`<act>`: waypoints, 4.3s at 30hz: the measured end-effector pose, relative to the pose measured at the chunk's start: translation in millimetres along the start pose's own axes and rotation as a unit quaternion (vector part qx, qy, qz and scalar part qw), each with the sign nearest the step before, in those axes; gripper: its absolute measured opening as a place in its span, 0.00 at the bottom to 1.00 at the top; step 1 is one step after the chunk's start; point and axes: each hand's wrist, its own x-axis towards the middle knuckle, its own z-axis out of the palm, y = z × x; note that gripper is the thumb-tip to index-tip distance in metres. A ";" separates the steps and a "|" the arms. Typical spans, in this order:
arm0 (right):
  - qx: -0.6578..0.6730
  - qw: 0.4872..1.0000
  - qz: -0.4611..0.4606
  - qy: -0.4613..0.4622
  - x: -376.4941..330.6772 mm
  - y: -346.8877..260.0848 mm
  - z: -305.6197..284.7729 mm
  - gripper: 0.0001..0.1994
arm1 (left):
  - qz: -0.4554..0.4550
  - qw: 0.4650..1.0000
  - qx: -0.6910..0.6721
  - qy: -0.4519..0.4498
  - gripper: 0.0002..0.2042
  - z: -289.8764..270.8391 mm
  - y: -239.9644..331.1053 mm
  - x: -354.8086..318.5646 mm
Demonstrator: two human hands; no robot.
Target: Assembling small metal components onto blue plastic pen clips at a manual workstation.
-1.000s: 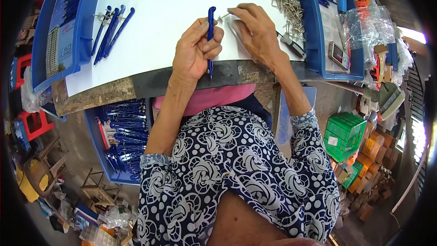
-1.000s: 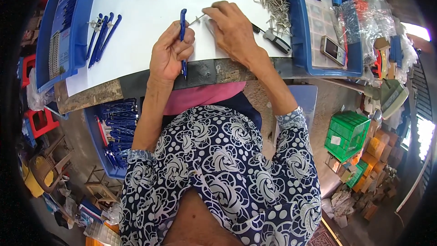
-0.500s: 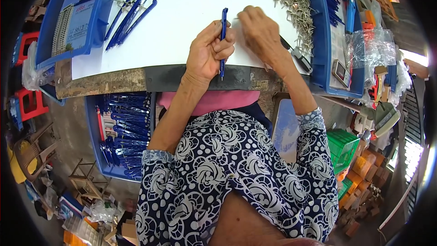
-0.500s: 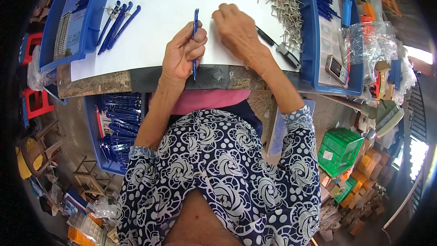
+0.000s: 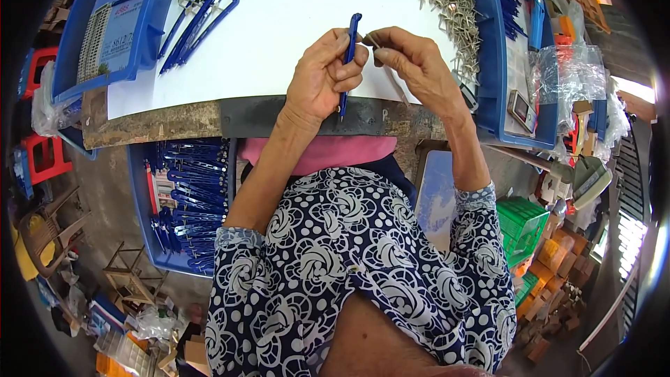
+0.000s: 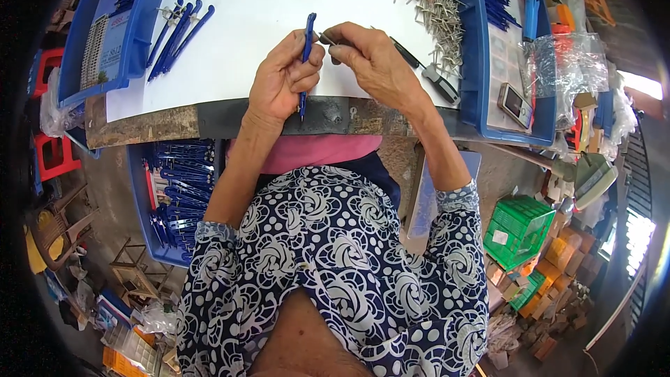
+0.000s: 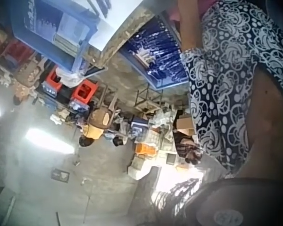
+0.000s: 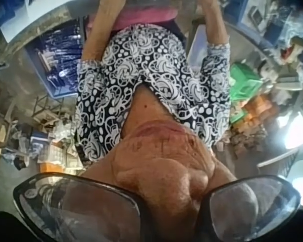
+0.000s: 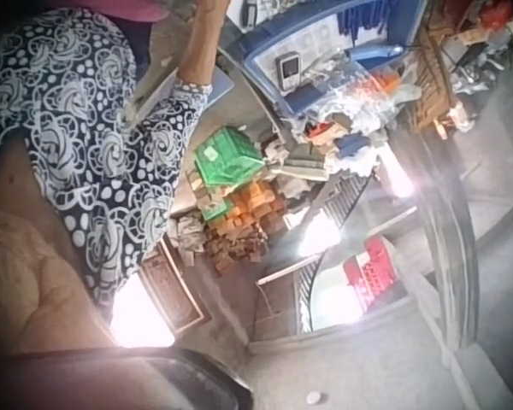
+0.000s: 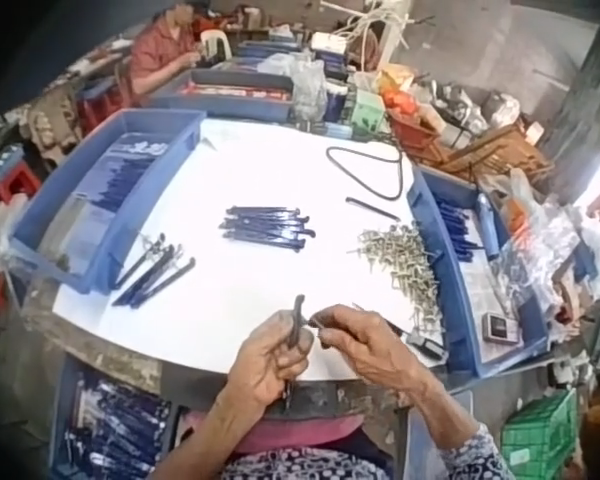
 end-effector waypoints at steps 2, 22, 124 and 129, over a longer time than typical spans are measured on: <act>-0.037 0.998 -0.040 0.005 -1.7 1.6 0.7 0.10 | -0.005 1.000 -0.003 0.003 0.06 1.4 0.0 0.2; -0.047 0.997 0.055 -0.019 -1.9 -13.2 -0.8 0.10 | -0.002 0.999 0.050 -0.001 0.05 -0.9 -2.8 2.5; 0.086 0.992 0.094 0.016 -31.1 2.5 -14.6 0.11 | 0.034 0.881 0.471 0.031 0.06 32.6 -15.3 2.6; 0.131 0.987 0.086 -0.023 -29.6 1.9 -15.4 0.12 | 0.065 0.854 0.515 0.027 0.06 38.5 -10.1 1.3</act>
